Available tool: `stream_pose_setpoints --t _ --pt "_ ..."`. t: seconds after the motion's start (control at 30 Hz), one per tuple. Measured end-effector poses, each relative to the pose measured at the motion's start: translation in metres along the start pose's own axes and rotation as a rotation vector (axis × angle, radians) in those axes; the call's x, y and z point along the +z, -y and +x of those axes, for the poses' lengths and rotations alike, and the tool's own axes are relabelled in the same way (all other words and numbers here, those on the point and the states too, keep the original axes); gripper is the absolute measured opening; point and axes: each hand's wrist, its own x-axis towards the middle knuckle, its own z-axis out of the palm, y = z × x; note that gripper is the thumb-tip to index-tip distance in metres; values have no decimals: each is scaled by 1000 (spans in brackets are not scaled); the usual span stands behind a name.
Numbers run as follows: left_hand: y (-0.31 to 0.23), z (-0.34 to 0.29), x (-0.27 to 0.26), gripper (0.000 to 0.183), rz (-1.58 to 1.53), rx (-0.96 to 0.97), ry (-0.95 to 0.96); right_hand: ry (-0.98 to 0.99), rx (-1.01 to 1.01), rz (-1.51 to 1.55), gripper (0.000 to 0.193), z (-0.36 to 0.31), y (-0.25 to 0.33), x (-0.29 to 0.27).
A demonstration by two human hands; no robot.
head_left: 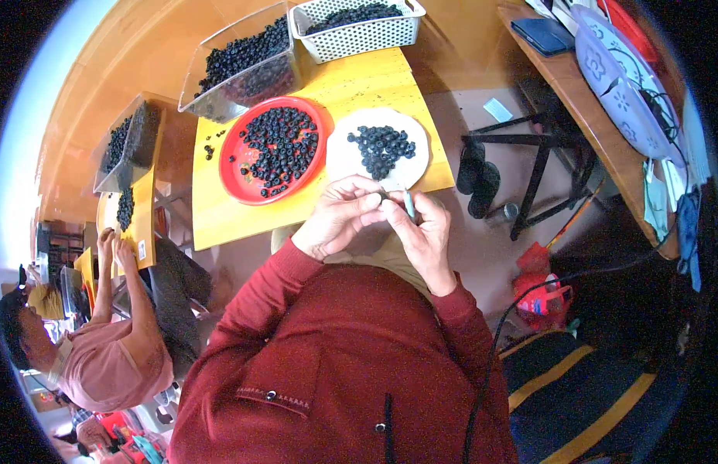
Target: Peeling small dark fruits, such as grapes, and placing them into a bowl while sitting at a table.
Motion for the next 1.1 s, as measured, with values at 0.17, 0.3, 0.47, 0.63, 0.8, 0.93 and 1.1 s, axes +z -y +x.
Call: stream_pose_setpoints --t 0.17,0.3,0.47,0.63,0.8,0.93,1.1 --pt "-2 -5 -2 15 -43 -9 20 22 45 127 15 2 1 7" --pt "1 -10 -11 17 -86 -18 17 38 84 166 16 2 -1 11" --pt "5 -16 -18 18 -83 -25 -13 60 153 229 15 1 6 13" --pt "5 -21 -16 18 -41 2 -9 86 232 315 15 0 6 11" --pt "6 -25 -13 18 -57 7 0 121 312 371 16 -2 2 7" --pt "7 -26 -7 17 -76 26 7 96 217 357 16 -5 11 14" --pt "9 -28 -7 16 -88 6 8 117 222 330 16 -6 8 9"
